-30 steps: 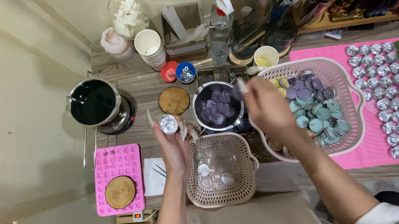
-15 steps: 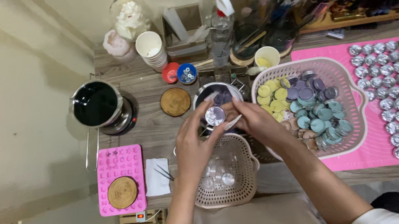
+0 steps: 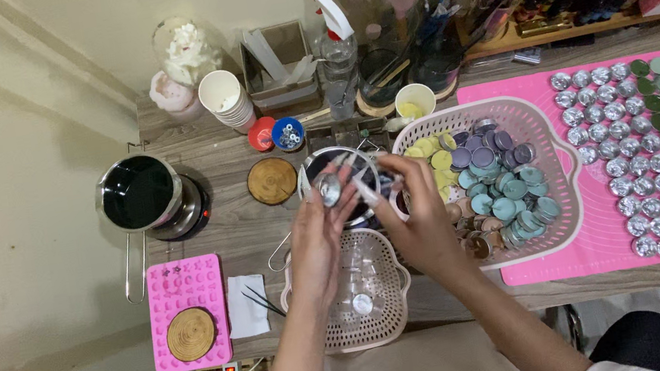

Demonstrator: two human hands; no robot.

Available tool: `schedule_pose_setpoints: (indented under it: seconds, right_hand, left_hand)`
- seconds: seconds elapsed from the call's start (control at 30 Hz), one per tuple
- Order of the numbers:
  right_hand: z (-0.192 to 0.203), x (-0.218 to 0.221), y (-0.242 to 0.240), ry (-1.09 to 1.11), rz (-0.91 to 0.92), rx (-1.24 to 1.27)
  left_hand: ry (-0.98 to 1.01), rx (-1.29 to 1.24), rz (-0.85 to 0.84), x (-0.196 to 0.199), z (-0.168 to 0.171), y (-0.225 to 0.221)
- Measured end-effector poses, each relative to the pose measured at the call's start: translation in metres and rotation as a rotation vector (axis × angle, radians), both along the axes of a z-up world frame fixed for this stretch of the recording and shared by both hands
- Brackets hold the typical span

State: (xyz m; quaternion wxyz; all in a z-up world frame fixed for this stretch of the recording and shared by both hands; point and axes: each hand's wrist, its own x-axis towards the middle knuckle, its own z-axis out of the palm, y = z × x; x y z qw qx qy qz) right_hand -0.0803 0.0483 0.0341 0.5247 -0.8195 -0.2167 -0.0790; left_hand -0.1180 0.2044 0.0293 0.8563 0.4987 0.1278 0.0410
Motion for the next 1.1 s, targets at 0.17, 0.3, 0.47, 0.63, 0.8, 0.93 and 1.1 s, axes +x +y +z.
schedule_pose_setpoints:
  seconds: [0.17, 0.3, 0.47, 0.63, 0.8, 0.93, 1.1]
  right_hand:
    - [0.014, -0.005, 0.007, -0.230, -0.043, -0.098]
    - [0.016, -0.006, 0.008, -0.178, -0.048, -0.061]
    - [0.014, -0.007, 0.008, -0.149, -0.077, -0.056]
    - [0.014, -0.009, 0.007, -0.165, -0.069, -0.076]
    - [0.016, -0.010, 0.007, -0.163, -0.053, -0.087]
    - [0.018, -0.010, 0.008, -0.194, -0.078, -0.090]
    - [0.020, -0.009, 0.008, -0.212, -0.098, -0.110]
  left_hand:
    - [0.066, -0.354, -0.060, -0.005, 0.003, -0.008]
    - [0.061, -0.469, -0.053, -0.006, 0.004, -0.012]
    - [0.084, -0.498, -0.056, -0.009, 0.000, -0.014]
    - [0.101, -0.543, -0.068, -0.006, -0.005, -0.012]
    - [0.155, -0.607, -0.038, -0.004, -0.009, -0.010]
    - [0.165, -0.612, -0.028, -0.001, -0.011, -0.011]
    - [0.165, -0.627, -0.021, 0.000, -0.013, -0.011]
